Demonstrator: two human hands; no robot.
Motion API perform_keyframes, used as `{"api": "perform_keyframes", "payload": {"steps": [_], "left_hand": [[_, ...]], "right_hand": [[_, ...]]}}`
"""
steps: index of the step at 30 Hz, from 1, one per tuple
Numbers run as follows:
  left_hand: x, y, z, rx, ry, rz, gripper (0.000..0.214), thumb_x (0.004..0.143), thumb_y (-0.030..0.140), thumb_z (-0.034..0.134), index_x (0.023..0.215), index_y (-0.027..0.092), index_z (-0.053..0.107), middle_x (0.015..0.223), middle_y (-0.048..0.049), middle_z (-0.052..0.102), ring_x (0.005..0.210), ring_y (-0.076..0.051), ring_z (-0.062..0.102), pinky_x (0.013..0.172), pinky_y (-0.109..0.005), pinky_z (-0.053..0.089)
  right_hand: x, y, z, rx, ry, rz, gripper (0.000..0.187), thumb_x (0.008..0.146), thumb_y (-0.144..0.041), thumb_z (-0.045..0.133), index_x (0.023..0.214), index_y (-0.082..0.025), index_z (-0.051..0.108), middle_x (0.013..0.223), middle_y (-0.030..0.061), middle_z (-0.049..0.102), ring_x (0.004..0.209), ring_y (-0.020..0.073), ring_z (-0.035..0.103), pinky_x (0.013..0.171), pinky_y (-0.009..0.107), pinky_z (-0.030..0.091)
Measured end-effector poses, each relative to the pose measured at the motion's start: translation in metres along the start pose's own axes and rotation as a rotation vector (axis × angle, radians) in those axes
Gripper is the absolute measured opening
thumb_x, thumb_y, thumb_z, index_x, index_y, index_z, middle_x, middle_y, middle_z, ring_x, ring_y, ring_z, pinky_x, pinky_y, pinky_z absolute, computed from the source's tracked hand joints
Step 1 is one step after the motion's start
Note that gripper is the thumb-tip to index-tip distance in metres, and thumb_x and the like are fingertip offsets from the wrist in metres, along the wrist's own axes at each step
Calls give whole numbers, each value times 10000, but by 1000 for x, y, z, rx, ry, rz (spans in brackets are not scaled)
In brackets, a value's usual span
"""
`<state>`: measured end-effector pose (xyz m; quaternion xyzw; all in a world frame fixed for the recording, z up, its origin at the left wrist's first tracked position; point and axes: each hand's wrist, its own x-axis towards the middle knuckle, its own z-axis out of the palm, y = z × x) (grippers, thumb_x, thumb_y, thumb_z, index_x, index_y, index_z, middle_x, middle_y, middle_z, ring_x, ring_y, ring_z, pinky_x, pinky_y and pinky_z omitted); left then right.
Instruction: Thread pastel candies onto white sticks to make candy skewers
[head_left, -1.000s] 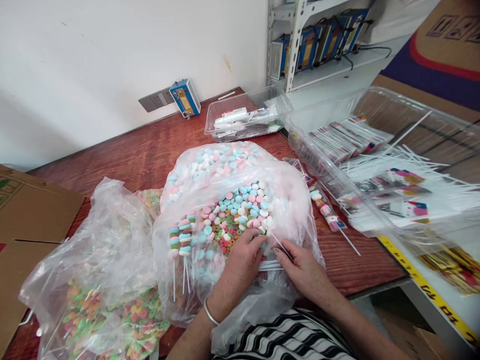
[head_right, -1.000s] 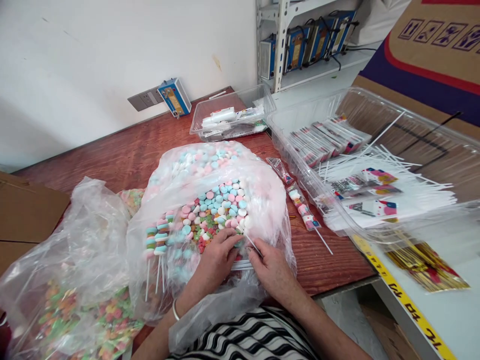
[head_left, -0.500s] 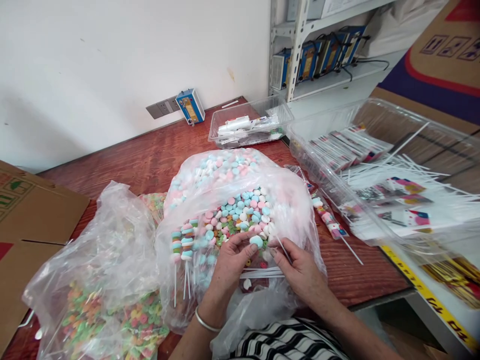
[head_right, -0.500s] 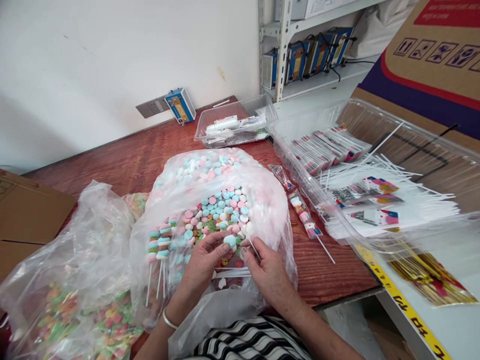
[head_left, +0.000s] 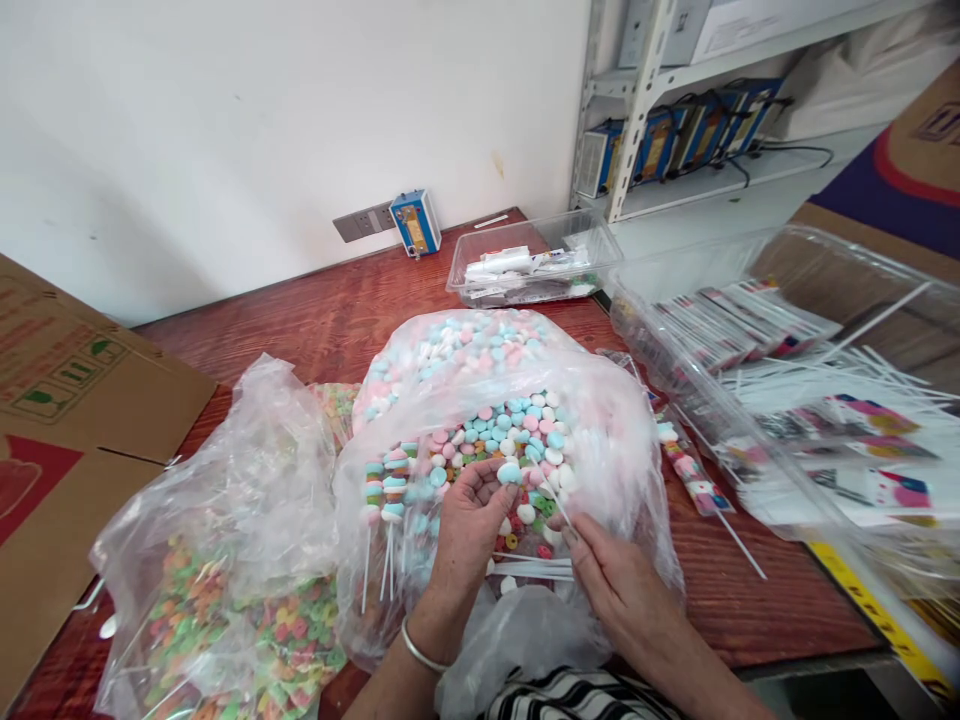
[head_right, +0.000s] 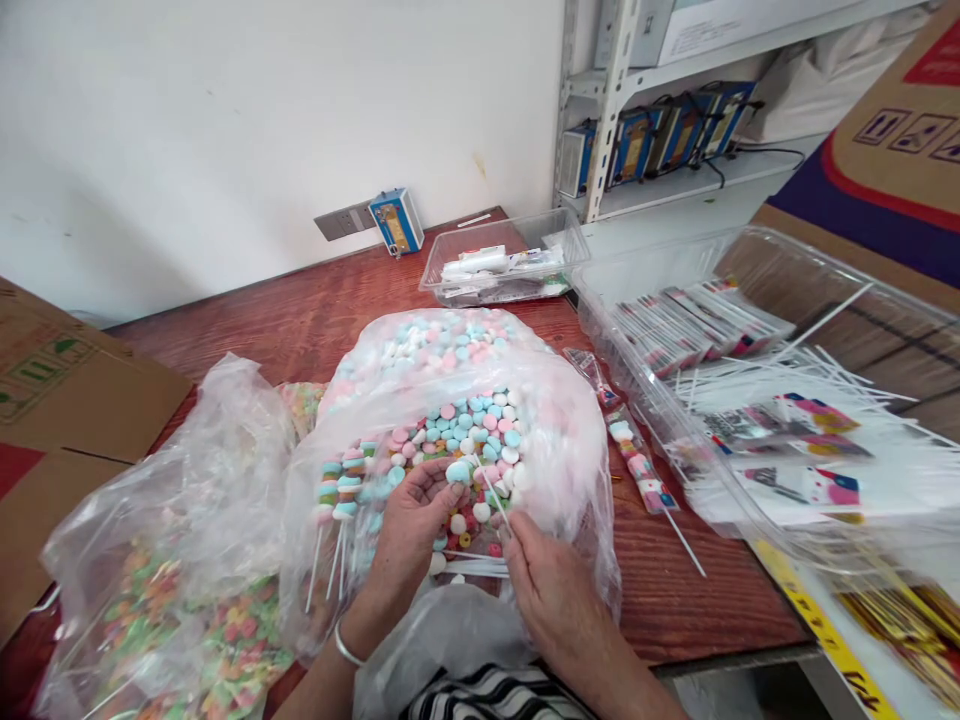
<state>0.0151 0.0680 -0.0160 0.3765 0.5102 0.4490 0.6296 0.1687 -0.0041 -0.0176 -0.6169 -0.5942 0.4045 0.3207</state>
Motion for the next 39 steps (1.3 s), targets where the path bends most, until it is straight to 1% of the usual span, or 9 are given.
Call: {"api": "perform_keyframes", "payload": {"steps": [3,5,10,15,19,23,35,37,39], "left_hand": [[5,1,-4,2,60,67,347,709,266,761,1013,157,634,927,-52,733,838,-145,686,763,-259,550],[5,0,-5,21,65,90,339,716,249,745,1023,158,634,946,-56,738,855,-147,692,771,-261,552],[2,-1,-4,79,45,102,328,734,275,729,1023,152,631,933,-65,747,878,-173,706,792,-294,563],[2,-2,-3,123,25,115,304,749,272,713,1014,152,623,907,-68,747,851,-170,705,768,-288,566],[2,-5,-3,189,18,182,242,749,225,689,977,160,638,881,-52,741,829,-160,698,764,-278,559],[1,-8,-2,225,-12,219,192,752,199,665,940,162,648,866,-43,729,815,-152,689,756,-266,548],[-14,-23,-1,205,-77,90,207,769,234,644,967,178,620,797,-19,675,686,-144,632,607,-258,548],[-21,-30,-6,281,-96,145,191,775,195,621,965,187,635,812,-20,670,689,-141,628,620,-259,546],[-30,-36,-12,436,-132,281,221,748,121,607,949,191,666,864,-34,676,765,-153,637,681,-263,538]], "right_hand": [[-8,-7,1,58,-163,-18,278,950,-321,380,991,-214,633,834,46,708,738,215,647,671,301,462],[-9,-13,1,106,-214,-12,305,959,-318,363,1018,-212,642,848,46,708,766,215,648,690,303,467],[-5,-22,1,186,-172,30,324,947,-339,353,897,-209,645,713,22,660,633,188,572,587,279,428],[-4,-22,0,298,-173,84,293,927,-369,384,784,-223,593,591,-27,534,477,132,419,456,240,333],[-5,-18,3,422,-231,176,312,926,-425,386,810,-223,594,512,-65,385,431,115,319,393,222,240],[-6,-15,7,507,-253,236,338,922,-459,382,897,-214,613,505,-80,333,426,110,288,392,216,212],[-5,-7,20,355,-207,189,276,932,-347,350,879,-210,584,545,-57,422,476,133,392,447,230,294],[-4,-2,25,294,-177,160,272,931,-324,347,842,-213,578,576,-37,475,519,146,446,482,238,347],[-2,2,28,233,-157,109,267,923,-288,344,844,-208,586,658,-6,562,610,168,527,574,263,422]]}}
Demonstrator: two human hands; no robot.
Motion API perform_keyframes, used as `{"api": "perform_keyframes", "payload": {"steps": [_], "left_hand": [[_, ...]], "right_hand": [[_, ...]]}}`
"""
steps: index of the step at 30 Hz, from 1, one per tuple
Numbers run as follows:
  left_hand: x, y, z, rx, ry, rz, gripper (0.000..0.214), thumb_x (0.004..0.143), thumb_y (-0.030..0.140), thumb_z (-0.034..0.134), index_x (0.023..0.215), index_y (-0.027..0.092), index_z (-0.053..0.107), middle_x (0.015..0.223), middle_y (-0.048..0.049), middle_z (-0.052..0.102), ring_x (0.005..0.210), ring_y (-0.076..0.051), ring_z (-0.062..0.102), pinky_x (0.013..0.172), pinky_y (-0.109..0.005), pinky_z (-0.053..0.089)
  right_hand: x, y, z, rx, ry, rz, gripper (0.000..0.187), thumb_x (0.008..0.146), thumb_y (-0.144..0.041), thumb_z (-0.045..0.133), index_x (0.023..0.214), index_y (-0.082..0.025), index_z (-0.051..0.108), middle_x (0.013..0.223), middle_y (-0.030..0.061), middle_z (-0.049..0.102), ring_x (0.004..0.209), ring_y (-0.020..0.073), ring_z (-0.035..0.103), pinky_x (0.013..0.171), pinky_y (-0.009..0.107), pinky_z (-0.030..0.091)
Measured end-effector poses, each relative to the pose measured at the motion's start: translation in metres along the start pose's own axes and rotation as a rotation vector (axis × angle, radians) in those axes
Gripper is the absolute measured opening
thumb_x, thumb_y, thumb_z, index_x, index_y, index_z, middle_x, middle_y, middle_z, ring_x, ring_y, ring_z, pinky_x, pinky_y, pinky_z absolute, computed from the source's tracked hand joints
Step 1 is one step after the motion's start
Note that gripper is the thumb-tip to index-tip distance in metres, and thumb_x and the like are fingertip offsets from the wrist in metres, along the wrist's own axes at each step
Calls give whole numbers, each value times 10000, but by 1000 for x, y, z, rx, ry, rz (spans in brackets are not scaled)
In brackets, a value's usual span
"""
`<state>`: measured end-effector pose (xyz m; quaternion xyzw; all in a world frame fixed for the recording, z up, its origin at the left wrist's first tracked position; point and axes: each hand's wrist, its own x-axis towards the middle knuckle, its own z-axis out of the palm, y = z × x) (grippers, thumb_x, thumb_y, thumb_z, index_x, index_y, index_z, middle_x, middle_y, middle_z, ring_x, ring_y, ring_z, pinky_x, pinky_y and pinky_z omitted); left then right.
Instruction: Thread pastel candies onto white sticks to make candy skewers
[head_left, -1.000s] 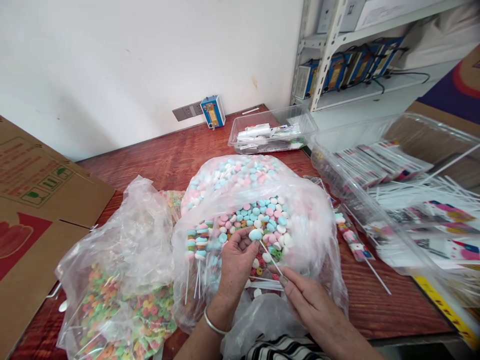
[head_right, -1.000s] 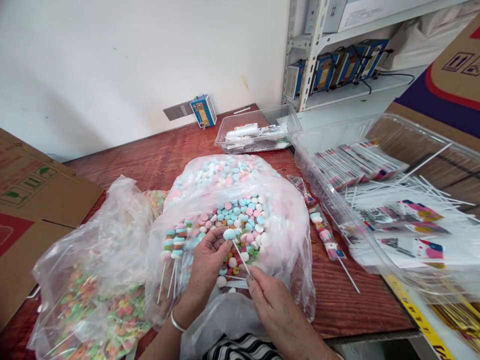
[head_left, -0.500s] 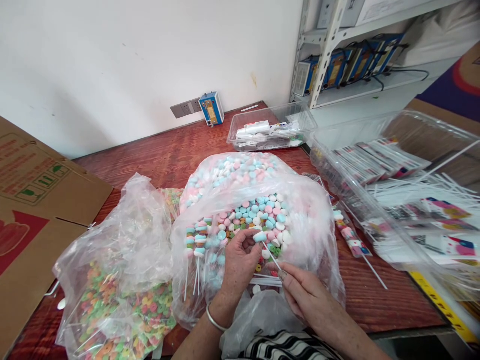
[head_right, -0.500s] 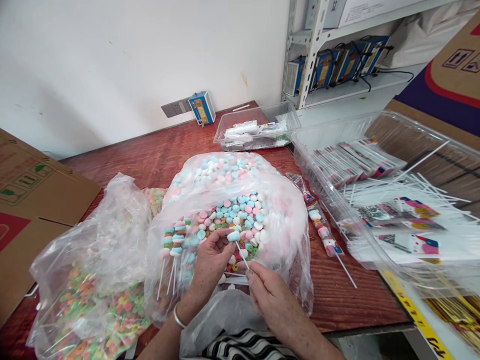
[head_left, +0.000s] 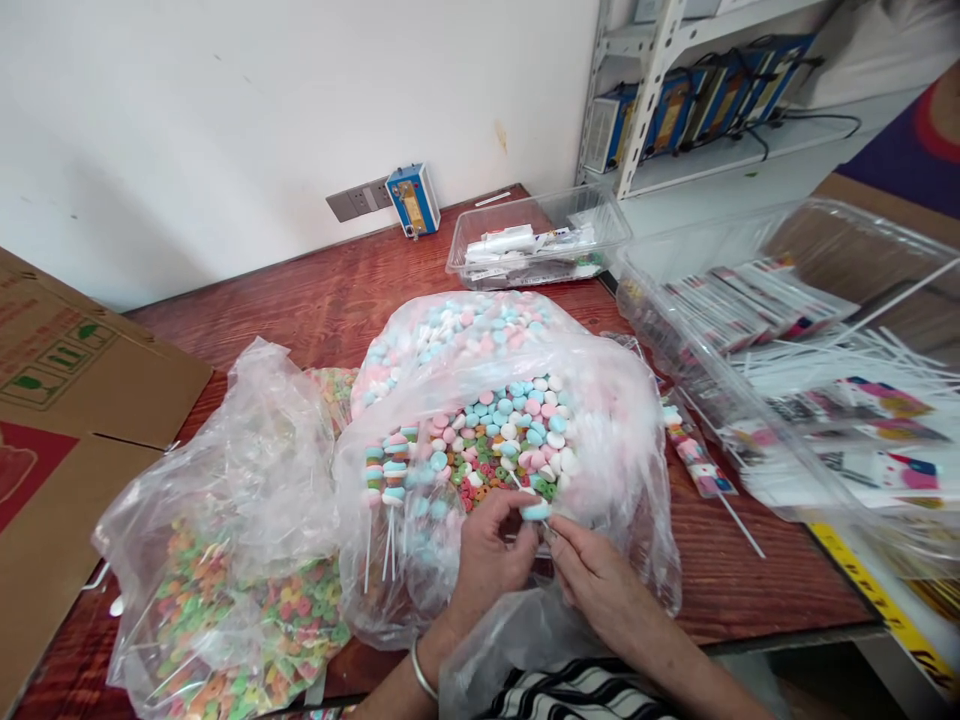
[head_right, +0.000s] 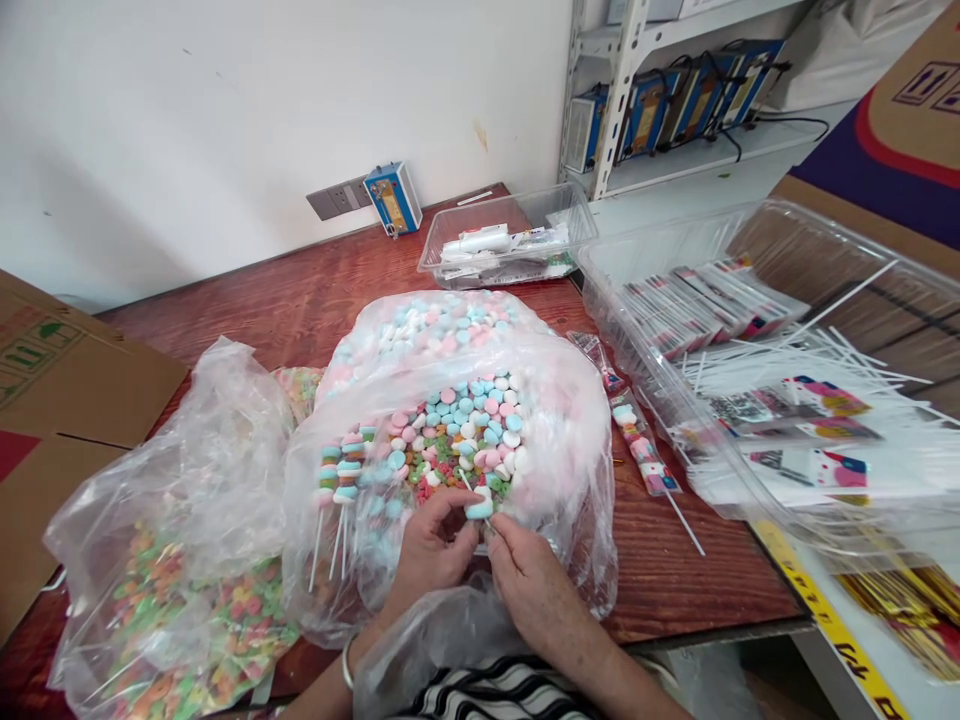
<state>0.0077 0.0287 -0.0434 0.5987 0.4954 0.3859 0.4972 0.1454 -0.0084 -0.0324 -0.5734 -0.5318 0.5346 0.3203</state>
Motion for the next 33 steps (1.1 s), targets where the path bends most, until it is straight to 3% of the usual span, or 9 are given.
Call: {"api": "perform_keyframes", "payload": {"steps": [2,4,7,11,16,21,26,29,33], "left_hand": [[-11,-5,-4,126,-69,94,303,731,68,587,986,200,685,940,-48,687,855,-171,641,750,-279,531],[-19,-7,-10,167,-121,76,405,772,66,554,1134,220,652,1001,-51,698,872,-172,649,782,-293,529],[-17,-6,-18,237,-36,-11,443,876,124,491,1299,242,548,1046,-51,703,840,-165,659,770,-303,529],[10,-1,-19,482,1,159,250,893,117,501,1046,212,674,1001,-60,692,946,-191,625,854,-329,491],[41,-5,0,756,-125,312,174,875,128,554,964,196,686,919,-75,657,919,-230,580,811,-358,477],[44,-14,10,867,-116,375,86,850,147,596,857,192,670,883,-65,638,895,-235,565,801,-366,460],[38,-7,6,614,-4,230,136,807,88,604,875,192,660,906,-34,688,890,-183,618,811,-306,468],[35,-4,2,472,-47,69,127,811,125,601,890,204,661,854,-1,711,756,-146,639,727,-266,480],[34,-3,-5,569,13,46,146,832,145,566,945,199,641,825,-6,687,728,-156,621,698,-276,469]], "right_hand": [[2,6,-1,-50,-22,-40,266,915,-264,347,873,-199,601,759,22,630,716,191,588,683,298,462],[2,12,-4,-93,-27,-43,265,914,-283,360,851,-193,602,779,31,649,771,209,611,737,321,469],[1,19,-16,-148,69,15,308,917,-361,360,745,-199,558,692,19,611,747,222,601,705,323,467],[-2,18,-34,-205,157,70,326,909,-405,336,716,-212,514,666,10,575,664,205,557,619,303,426],[-13,11,-40,-246,101,103,315,905,-401,319,684,-225,461,633,-8,524,623,186,515,581,286,363],[-21,9,-35,-235,22,159,299,899,-373,326,651,-227,406,628,-16,494,612,168,482,562,273,320],[-16,10,-31,-225,-23,209,279,884,-349,329,657,-220,425,638,-9,493,616,167,475,547,270,304],[-15,9,-31,-215,-38,203,279,886,-344,321,671,-214,443,653,-4,506,627,169,485,550,269,307],[-18,9,-32,-223,-44,188,287,891,-349,319,685,-209,461,670,7,532,649,180,507,565,275,313]]}}
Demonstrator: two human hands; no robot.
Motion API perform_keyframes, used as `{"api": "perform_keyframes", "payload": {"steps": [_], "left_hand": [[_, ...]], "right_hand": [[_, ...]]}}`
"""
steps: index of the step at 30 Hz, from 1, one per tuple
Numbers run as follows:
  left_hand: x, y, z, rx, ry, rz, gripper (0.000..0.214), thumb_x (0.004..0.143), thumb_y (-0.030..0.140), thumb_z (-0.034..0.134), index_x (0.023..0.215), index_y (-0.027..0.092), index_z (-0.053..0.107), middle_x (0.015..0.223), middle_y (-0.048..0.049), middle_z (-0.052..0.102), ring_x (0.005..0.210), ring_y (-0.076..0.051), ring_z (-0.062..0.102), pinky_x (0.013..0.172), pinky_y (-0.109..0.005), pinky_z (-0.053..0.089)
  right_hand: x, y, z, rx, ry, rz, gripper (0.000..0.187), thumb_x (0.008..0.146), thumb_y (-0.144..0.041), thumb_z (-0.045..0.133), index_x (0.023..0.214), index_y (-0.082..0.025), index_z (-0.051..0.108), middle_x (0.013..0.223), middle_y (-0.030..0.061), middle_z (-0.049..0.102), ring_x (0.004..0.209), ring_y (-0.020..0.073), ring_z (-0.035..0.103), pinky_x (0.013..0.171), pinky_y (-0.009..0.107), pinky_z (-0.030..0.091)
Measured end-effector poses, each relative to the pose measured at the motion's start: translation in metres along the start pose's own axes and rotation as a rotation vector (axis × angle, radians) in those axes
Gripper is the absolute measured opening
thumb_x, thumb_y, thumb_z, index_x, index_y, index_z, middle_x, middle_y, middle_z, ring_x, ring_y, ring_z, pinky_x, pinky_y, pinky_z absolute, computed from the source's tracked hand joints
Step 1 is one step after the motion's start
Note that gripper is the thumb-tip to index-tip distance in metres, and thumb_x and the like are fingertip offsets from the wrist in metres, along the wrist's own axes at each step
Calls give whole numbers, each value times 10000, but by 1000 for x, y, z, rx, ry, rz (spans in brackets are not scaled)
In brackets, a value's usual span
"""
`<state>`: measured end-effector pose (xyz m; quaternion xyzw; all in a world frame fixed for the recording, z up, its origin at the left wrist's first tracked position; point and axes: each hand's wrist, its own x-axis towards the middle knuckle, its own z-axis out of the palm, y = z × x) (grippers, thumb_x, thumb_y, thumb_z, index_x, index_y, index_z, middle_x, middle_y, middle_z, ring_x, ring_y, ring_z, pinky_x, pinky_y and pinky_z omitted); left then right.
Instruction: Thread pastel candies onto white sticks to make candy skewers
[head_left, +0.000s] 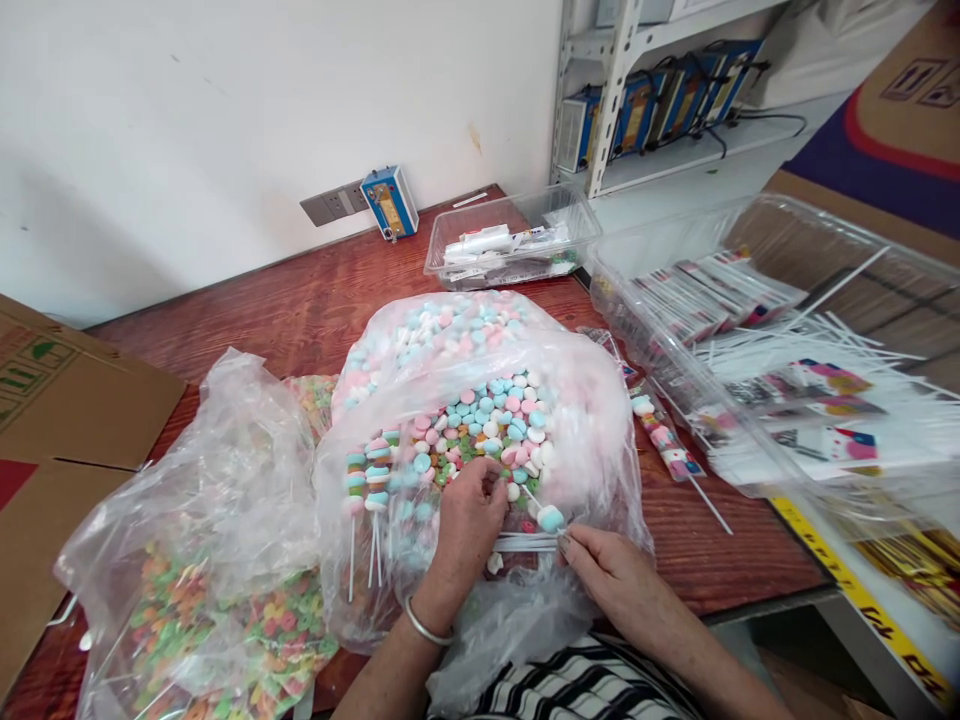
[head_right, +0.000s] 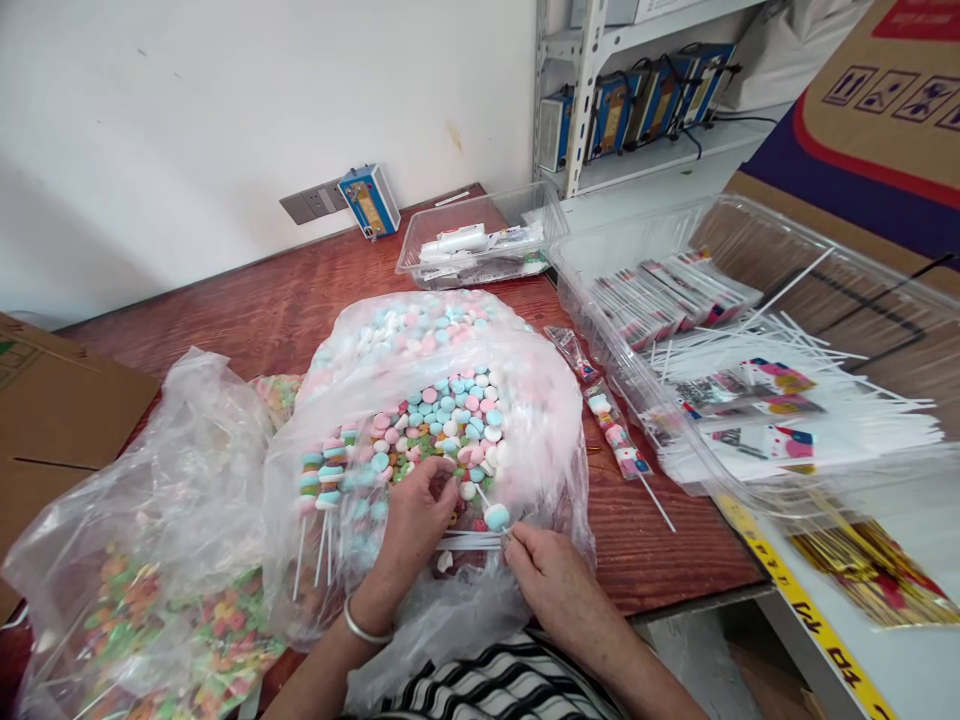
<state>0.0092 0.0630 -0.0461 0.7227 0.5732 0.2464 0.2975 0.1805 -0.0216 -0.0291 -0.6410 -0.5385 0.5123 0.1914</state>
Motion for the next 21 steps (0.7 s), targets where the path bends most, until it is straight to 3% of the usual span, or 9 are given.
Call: {"api": "perform_keyframes", "payload": {"steps": [2,4,9,13,16,19,21], "left_hand": [[0,0,-2,137,53,64,192,827,123,566,991,195,636,890,-34,674,826,-187,615,748,-304,465],[0,1,0,208,28,165,182,831,117,576,973,204,649,922,-45,663,893,-204,601,786,-317,461],[5,6,20,248,-105,344,177,823,98,585,923,222,664,933,-41,666,926,-215,586,820,-334,468],[6,3,32,206,-105,396,200,807,62,554,895,212,654,932,-48,663,960,-220,589,879,-361,462],[3,2,27,-23,-53,234,157,813,86,554,853,203,651,900,-43,669,897,-196,608,828,-329,476],[2,7,16,-433,-66,-134,77,805,192,614,867,186,660,826,-35,683,760,-172,631,717,-298,499],[2,12,9,-738,-126,-357,151,763,261,679,879,167,663,782,-29,687,694,-152,636,673,-276,508]], "right_hand": [[-2,2,0,-11,23,2,285,889,-348,319,677,-213,452,655,4,527,640,182,506,566,279,309],[-3,4,0,-12,61,0,279,886,-351,323,663,-220,429,633,-6,507,619,178,494,561,281,304],[-4,7,-5,12,137,-33,303,901,-387,319,676,-223,439,640,-7,506,623,183,490,575,286,321],[-5,8,-8,20,141,-37,306,907,-391,320,697,-218,462,667,1,525,651,188,503,596,289,337],[-7,8,-7,25,118,-43,304,911,-388,315,704,-219,460,671,-1,523,654,186,505,597,285,338],[-8,4,-4,27,75,-44,298,909,-384,319,692,-223,444,659,-7,517,640,178,497,581,278,328],[-8,1,-2,25,48,-43,291,904,-373,321,682,-223,435,645,-12,508,624,172,487,569,274,319]]}}
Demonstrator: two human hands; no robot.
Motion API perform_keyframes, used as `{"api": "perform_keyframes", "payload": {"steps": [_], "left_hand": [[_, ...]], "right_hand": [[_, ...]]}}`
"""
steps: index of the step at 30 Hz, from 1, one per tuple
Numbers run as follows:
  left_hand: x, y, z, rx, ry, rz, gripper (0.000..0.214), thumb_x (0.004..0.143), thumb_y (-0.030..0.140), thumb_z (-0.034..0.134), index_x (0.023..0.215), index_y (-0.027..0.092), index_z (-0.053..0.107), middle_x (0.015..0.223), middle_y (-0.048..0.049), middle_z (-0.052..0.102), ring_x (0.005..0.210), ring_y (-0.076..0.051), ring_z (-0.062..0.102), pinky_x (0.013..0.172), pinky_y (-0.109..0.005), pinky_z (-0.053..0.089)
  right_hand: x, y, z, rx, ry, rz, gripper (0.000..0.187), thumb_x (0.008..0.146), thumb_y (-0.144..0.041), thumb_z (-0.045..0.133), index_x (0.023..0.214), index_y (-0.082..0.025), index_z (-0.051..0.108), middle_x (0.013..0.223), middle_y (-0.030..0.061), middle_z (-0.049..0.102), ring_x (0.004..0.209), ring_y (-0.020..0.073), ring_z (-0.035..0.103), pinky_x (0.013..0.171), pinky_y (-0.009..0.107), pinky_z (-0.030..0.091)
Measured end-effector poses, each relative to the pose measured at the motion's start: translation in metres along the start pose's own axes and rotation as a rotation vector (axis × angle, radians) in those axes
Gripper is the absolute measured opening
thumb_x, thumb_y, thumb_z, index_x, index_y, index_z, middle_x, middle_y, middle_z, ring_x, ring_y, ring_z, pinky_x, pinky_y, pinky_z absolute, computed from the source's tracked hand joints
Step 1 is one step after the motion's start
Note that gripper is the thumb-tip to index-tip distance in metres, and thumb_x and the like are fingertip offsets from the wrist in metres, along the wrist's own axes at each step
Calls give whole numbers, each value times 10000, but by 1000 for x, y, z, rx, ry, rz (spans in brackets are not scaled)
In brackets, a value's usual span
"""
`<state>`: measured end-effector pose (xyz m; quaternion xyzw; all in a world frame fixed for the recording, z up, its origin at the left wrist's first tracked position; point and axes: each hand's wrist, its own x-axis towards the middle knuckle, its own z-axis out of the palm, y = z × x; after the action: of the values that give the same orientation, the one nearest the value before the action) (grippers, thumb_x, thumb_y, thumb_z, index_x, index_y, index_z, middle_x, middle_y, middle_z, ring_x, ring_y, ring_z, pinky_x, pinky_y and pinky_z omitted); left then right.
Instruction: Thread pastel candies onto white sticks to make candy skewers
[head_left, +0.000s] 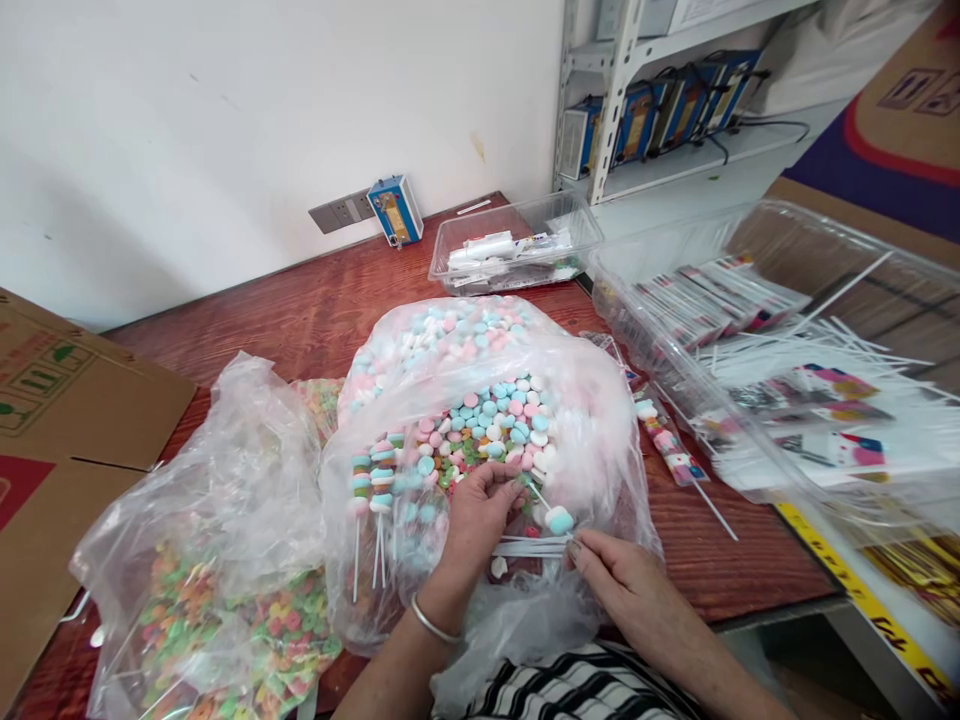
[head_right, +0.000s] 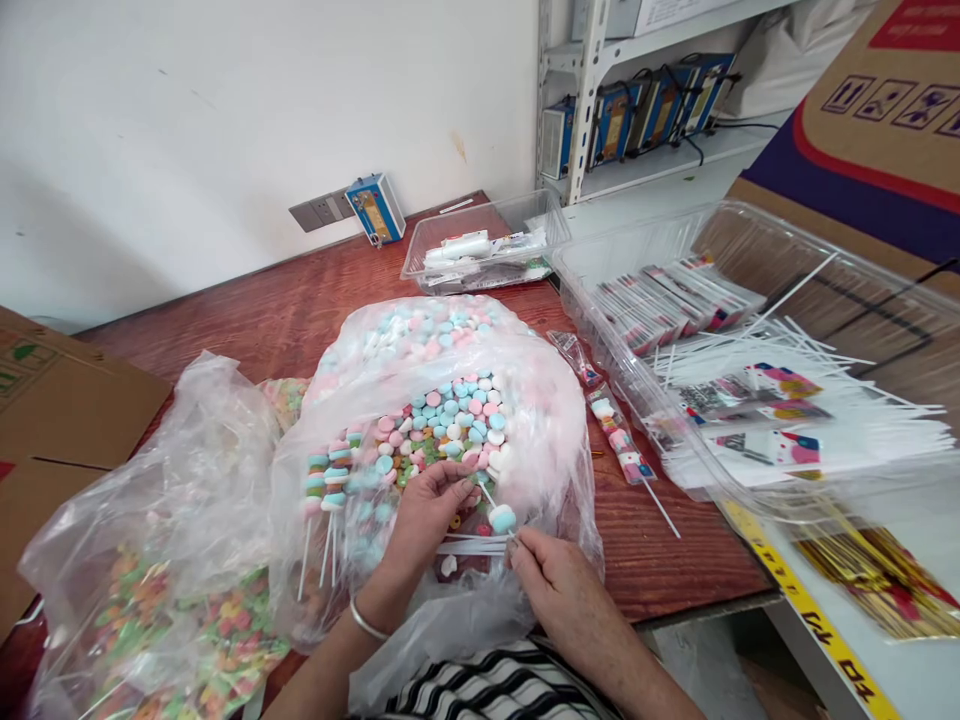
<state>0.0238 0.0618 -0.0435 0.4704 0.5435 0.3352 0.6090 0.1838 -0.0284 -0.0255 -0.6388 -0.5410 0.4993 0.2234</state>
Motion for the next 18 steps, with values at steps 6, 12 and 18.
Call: {"api": "perform_keyframes", "payload": {"steps": [6,12,18], "left_hand": [[-6,6,1,-294,-16,-179,321,612,322,818,831,140,669,702,-14,679,623,-113,621,634,-231,505],[-19,-4,3,21,-204,-31,203,763,325,692,872,157,723,688,-19,684,604,-137,617,576,-234,488],[-4,4,-30,541,158,374,246,899,251,524,1085,217,682,906,-49,714,835,-198,661,779,-331,520]], "right_hand": [[3,-5,3,-16,-23,3,279,889,-352,316,676,-220,440,643,-4,514,625,174,497,562,271,332],[8,8,9,-23,-7,-39,329,916,-379,310,752,-204,534,686,21,602,648,193,549,599,282,387],[14,9,7,3,77,-91,360,923,-422,322,759,-209,562,704,26,643,680,214,598,611,278,424]]}}
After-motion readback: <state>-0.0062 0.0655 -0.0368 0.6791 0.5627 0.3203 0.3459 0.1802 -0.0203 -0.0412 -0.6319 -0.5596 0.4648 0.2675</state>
